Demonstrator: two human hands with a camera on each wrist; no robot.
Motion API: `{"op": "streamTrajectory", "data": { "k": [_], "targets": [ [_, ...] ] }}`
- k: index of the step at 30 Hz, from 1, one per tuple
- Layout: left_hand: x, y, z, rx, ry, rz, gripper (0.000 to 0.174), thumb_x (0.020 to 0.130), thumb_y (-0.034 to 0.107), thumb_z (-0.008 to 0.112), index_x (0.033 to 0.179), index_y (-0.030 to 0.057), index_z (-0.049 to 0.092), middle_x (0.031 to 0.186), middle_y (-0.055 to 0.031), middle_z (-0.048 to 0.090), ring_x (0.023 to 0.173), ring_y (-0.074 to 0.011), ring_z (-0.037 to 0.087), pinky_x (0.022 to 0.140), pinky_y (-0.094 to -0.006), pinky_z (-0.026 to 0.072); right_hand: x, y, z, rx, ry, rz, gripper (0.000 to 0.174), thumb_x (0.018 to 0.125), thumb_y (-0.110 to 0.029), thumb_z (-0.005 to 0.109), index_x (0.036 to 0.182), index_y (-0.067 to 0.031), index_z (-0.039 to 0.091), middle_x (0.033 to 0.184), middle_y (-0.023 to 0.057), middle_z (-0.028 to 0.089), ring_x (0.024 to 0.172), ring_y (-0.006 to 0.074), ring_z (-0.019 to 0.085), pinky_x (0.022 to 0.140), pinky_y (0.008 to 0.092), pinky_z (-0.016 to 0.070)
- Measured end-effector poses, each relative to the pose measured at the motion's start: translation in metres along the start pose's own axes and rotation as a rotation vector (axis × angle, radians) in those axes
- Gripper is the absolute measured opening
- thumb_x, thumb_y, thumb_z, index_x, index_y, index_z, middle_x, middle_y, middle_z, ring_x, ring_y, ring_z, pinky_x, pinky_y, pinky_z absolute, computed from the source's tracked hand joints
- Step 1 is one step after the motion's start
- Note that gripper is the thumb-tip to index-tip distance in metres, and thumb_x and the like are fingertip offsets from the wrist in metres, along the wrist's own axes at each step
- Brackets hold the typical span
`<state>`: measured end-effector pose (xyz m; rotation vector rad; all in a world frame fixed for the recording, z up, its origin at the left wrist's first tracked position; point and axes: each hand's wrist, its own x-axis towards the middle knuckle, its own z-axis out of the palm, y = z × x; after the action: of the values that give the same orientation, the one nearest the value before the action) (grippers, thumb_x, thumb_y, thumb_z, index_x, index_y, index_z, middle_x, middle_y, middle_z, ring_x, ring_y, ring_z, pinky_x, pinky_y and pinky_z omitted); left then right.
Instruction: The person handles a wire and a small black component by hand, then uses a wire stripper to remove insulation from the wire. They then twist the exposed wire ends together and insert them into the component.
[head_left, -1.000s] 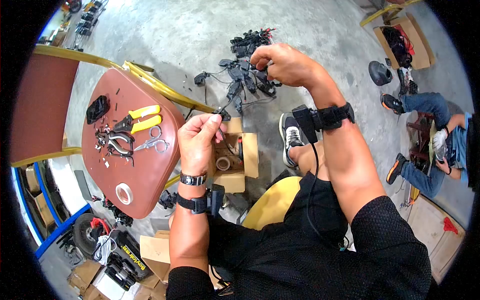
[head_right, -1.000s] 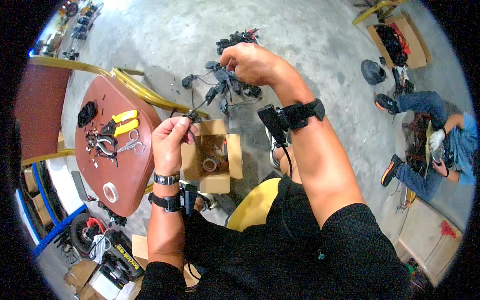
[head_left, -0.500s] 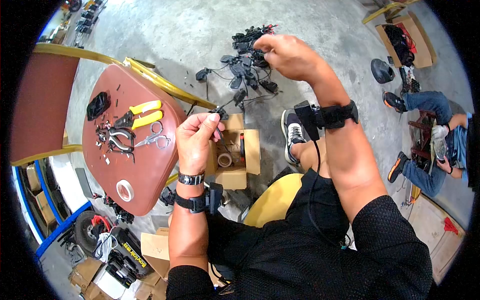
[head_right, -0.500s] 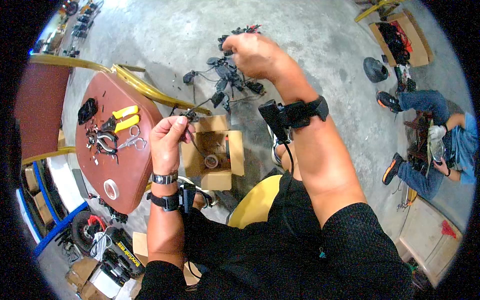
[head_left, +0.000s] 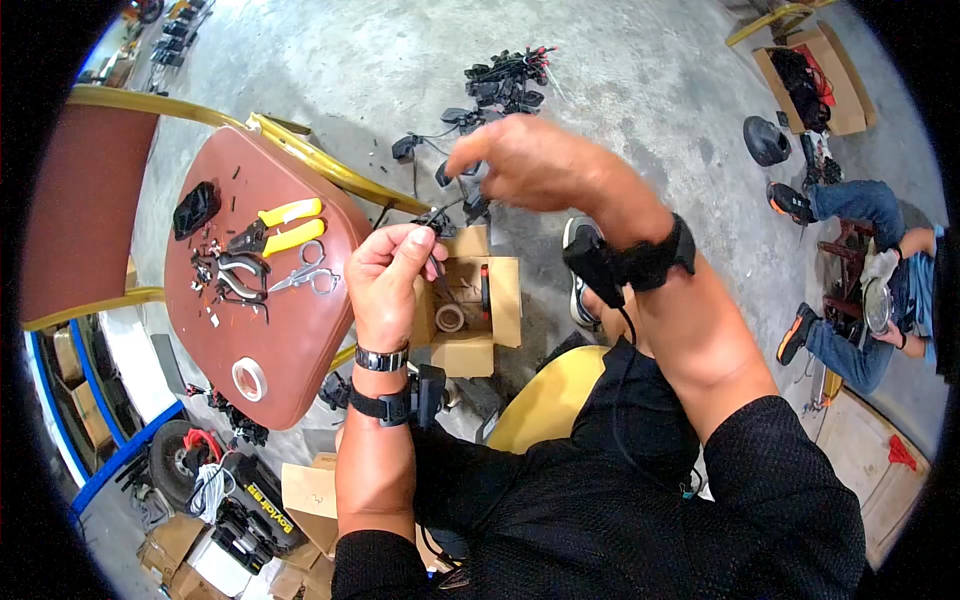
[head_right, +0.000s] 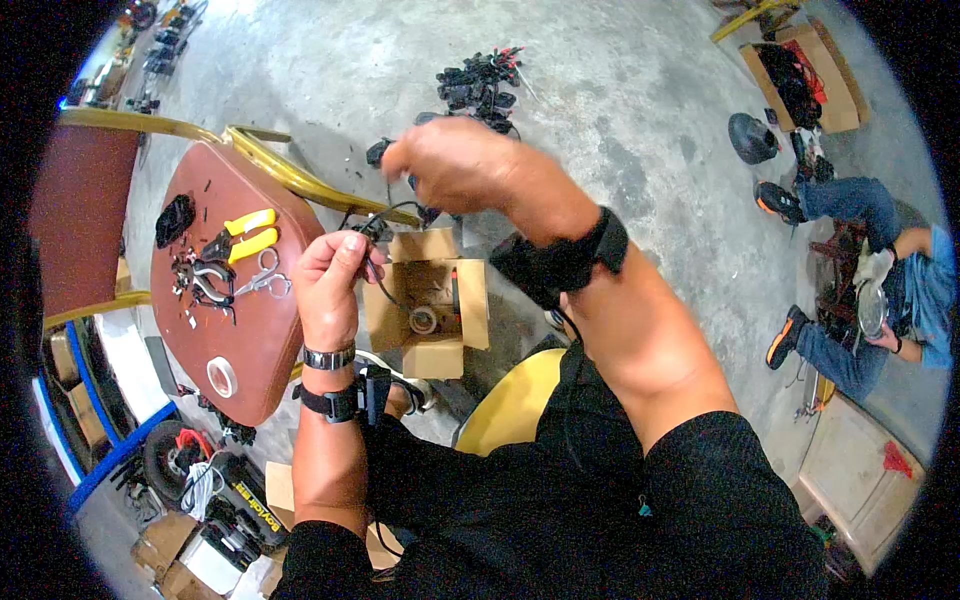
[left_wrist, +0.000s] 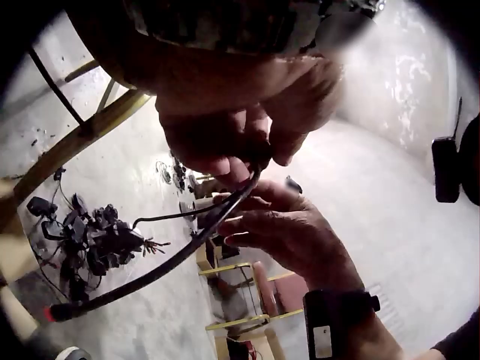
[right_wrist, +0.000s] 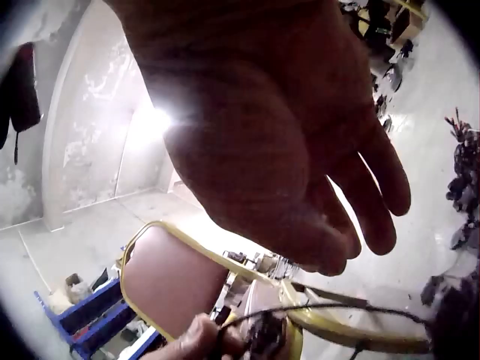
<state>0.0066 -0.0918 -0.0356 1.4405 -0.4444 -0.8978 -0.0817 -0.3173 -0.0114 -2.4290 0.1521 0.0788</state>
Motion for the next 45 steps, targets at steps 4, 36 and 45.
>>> {"op": "streamTrajectory", "data": {
  "k": [4,36,45],
  "targets": [
    [-0.005,0.003,-0.002,-0.093,-0.005,0.086,0.019,0.097,0.018,0.063,0.096,0.0000,0.065,0.083,-0.0122,0.069,0.068,-0.0170,0.062,0.064,-0.0278,0.0499,0.005,-0.025,0.011,-0.055,-0.160,-0.074,0.021,0.079,-0.009,0.063,0.099,-0.0053,0.069,0.091,0.0194,0.069,0.090,0.0391,0.066,0.078,0.0444,0.0531],
    [-0.109,0.010,-0.051,-0.048,0.141,0.158,0.046,0.087,-0.007,0.065,0.131,-0.0027,0.054,0.093,-0.0103,0.071,0.081,-0.0130,0.065,0.071,-0.0256,0.0525,-0.005,-0.116,0.045,0.548,-0.228,-0.120,0.025,0.090,-0.014,0.066,0.108,0.0029,0.067,0.091,0.0140,0.071,0.085,0.0187,0.068,0.079,0.0305,0.0531],
    [-0.115,0.007,-0.058,-0.068,0.200,0.167,0.039,0.088,-0.005,0.067,0.125,-0.0023,0.058,0.091,-0.0062,0.070,0.084,-0.0113,0.066,0.074,-0.0238,0.0523,0.004,-0.121,0.062,0.445,-0.184,-0.220,0.022,0.088,-0.012,0.067,0.107,0.0009,0.065,0.079,0.0111,0.069,0.072,0.0176,0.066,0.066,0.0308,0.0529]
  ]
}}
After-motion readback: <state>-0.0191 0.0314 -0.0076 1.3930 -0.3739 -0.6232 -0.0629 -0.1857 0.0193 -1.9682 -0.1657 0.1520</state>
